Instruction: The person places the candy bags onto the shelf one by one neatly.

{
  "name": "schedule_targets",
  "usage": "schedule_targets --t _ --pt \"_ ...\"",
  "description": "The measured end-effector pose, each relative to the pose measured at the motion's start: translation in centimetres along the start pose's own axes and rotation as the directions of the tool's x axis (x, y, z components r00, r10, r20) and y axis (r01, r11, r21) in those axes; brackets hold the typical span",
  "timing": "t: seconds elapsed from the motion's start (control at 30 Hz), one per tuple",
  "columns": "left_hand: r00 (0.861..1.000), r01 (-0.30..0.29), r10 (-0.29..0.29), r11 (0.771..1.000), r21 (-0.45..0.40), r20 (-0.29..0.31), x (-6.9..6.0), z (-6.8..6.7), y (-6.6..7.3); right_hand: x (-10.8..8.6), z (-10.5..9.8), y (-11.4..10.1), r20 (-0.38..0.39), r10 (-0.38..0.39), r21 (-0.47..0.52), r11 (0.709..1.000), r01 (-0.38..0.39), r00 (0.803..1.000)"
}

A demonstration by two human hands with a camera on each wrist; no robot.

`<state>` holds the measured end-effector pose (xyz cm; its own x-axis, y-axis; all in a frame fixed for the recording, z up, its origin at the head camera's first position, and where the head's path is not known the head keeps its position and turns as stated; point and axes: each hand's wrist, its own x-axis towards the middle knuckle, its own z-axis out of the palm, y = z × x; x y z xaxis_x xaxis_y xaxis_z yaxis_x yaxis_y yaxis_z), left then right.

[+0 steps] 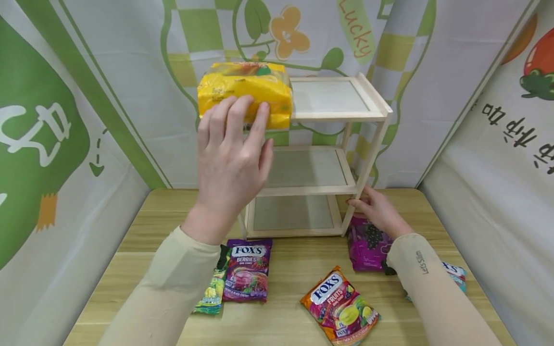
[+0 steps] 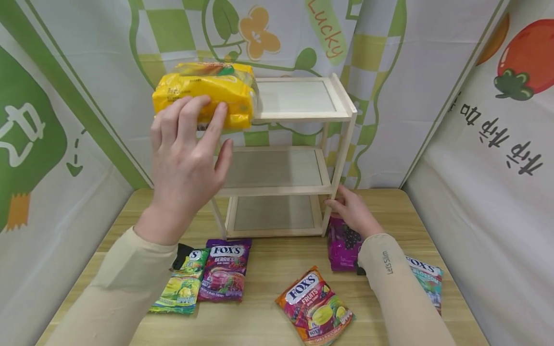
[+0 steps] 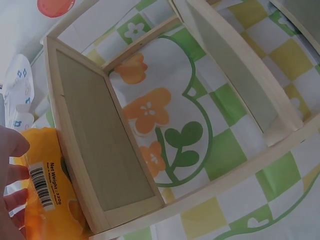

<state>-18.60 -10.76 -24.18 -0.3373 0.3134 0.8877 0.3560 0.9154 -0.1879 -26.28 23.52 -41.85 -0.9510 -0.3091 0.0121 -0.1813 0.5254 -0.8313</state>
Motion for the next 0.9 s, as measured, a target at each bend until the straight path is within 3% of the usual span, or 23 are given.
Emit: schedule_targets --t 0.9 --pt "0.996 0.03 -0.036 0.997 0.065 0.083 0.6 1.6 -0.4 0.0 0.0 0.0 0.007 -0.007 -0.002 1.0 0.007 1.0"
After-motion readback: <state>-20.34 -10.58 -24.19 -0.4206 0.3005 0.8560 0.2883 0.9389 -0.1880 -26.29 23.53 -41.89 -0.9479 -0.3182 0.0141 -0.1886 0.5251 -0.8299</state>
